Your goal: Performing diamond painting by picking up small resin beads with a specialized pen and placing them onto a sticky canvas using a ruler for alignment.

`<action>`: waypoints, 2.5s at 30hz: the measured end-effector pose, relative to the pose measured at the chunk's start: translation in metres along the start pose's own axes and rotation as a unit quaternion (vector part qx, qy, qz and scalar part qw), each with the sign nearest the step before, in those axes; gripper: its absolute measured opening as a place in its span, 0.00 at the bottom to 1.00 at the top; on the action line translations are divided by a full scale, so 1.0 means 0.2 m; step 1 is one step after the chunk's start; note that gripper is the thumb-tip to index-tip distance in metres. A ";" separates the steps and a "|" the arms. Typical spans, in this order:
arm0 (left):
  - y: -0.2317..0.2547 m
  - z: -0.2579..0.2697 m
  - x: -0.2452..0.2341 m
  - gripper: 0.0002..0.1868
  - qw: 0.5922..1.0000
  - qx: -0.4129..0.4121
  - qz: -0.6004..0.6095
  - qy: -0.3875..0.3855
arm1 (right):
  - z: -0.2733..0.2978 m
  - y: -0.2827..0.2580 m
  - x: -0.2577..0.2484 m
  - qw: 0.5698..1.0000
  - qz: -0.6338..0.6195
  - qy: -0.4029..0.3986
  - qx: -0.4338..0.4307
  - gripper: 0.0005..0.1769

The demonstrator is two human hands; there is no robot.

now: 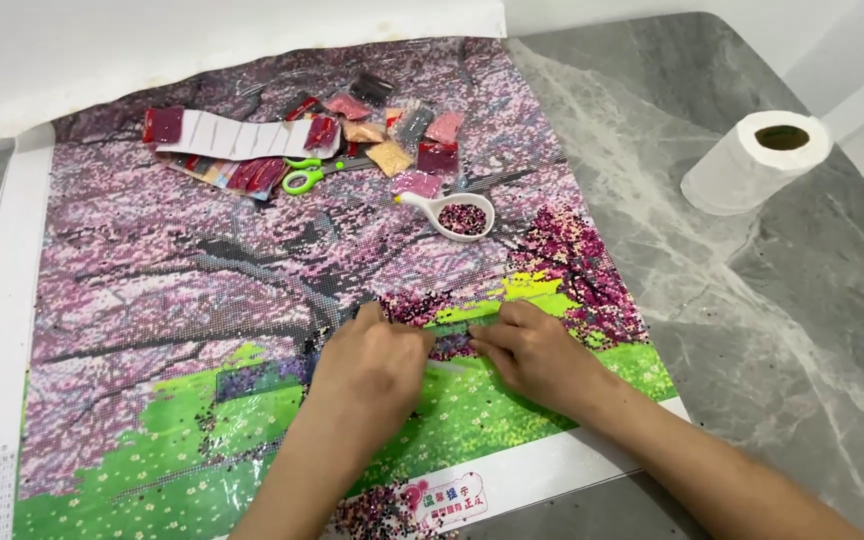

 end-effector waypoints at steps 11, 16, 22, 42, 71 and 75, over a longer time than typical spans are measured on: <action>0.05 -0.08 0.12 0.11 0.888 0.132 -0.144 0.415 | -0.01 -0.03 -0.07 0.998 -0.010 0.057 -0.023 0.04; 0.15 -0.06 0.09 0.13 0.897 0.140 -0.186 0.375 | -0.02 -0.02 -0.06 0.999 -0.004 0.051 -0.020 0.04; 0.04 -0.06 0.12 0.10 0.969 0.105 -0.024 0.222 | -0.01 -0.02 -0.06 0.998 0.003 0.063 -0.027 0.05; 0.01 0.10 0.10 0.13 0.987 0.036 0.152 -0.031 | 0.21 -0.35 -0.03 0.968 -0.094 -0.014 -0.231 0.07; 0.02 0.04 0.16 0.15 0.979 0.118 0.085 0.146 | 0.07 -0.18 -0.05 0.985 0.138 0.050 -0.087 0.10; 0.04 0.10 0.13 0.16 0.975 0.125 0.104 0.152 | 0.06 -0.17 -0.05 0.987 0.135 0.048 -0.073 0.10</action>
Point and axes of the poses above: each hand's wrist, its own z-axis away from the middle knuckle, its own x-axis out of the palm, y = z × x, the point moved 10 cm from there along -z, towards the middle knuckle, and after that the axes turned 14 degrees about x, right-handed, at the moved point
